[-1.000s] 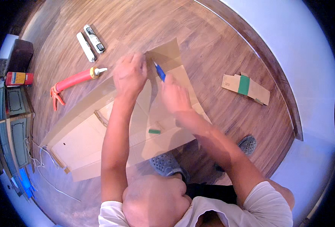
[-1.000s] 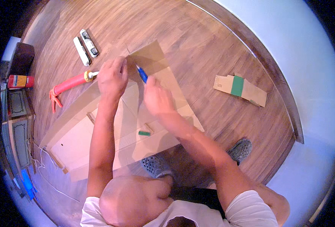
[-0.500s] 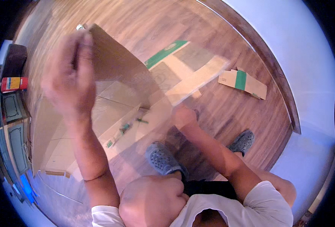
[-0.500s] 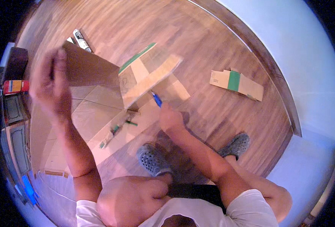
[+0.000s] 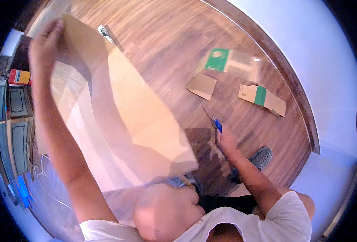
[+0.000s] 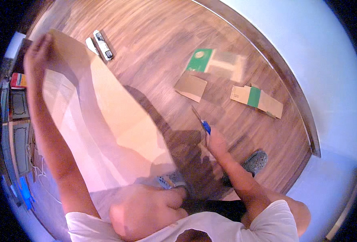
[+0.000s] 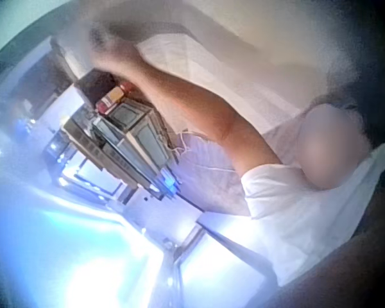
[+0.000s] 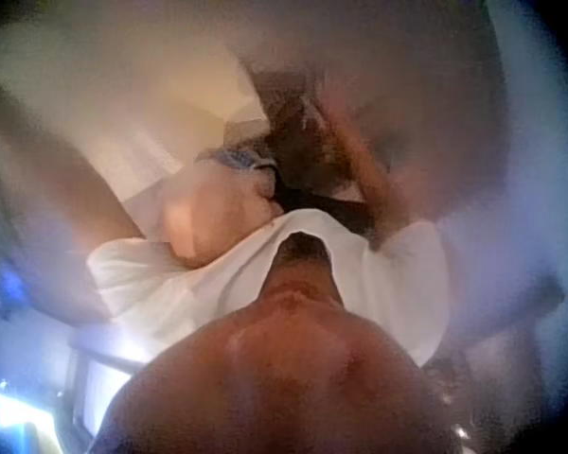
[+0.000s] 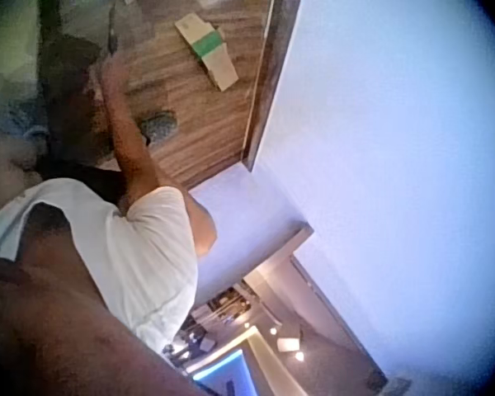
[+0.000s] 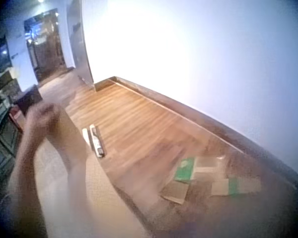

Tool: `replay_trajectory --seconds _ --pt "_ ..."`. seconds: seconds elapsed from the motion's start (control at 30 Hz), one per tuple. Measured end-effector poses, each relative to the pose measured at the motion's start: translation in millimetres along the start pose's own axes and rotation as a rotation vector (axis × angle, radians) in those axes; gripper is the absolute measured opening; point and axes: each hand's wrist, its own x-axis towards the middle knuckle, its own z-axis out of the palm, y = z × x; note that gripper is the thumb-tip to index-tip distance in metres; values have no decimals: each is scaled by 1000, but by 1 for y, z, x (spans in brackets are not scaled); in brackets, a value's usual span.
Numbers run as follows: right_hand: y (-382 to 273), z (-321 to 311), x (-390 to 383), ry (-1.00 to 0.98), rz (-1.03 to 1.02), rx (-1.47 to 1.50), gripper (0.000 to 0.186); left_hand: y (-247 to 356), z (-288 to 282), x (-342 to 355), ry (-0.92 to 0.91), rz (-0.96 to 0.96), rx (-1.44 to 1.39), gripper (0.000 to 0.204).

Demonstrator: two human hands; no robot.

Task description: The person cuts cardboard pieces with a utility knife and places them as spacers along the baseboard. They then apply sealant from a caulking gun into the gap between the flooring and the wall.

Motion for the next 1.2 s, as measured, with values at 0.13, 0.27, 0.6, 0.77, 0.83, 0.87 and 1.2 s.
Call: replay_trajectory --seconds 0.13,0.27,0.6,0.77,0.83,0.87,1.2 --pt "19 -7 3 118 -223 -29 32 -9 71 -51 -200 -110 115 38" --pt "26 -4 -4 27 -240 -72 35 -55 128 -89 -481 -180 326 32" --pt "-55 5 180 221 251 888 42 49 205 -197 -634 -346 -477 92" --pt "-55 13 232 85 342 1072 28 69 220 -199 -624 -598 -806 96" --pt "-17 14 227 117 275 924 28 77 248 -210 -819 -575 -753 97" --pt "-14 13 220 68 262 933 27 69 266 -220 -962 -518 -552 96" --pt "73 -172 10 -227 98 292 32 171 259 -359 -815 -90 336 101"
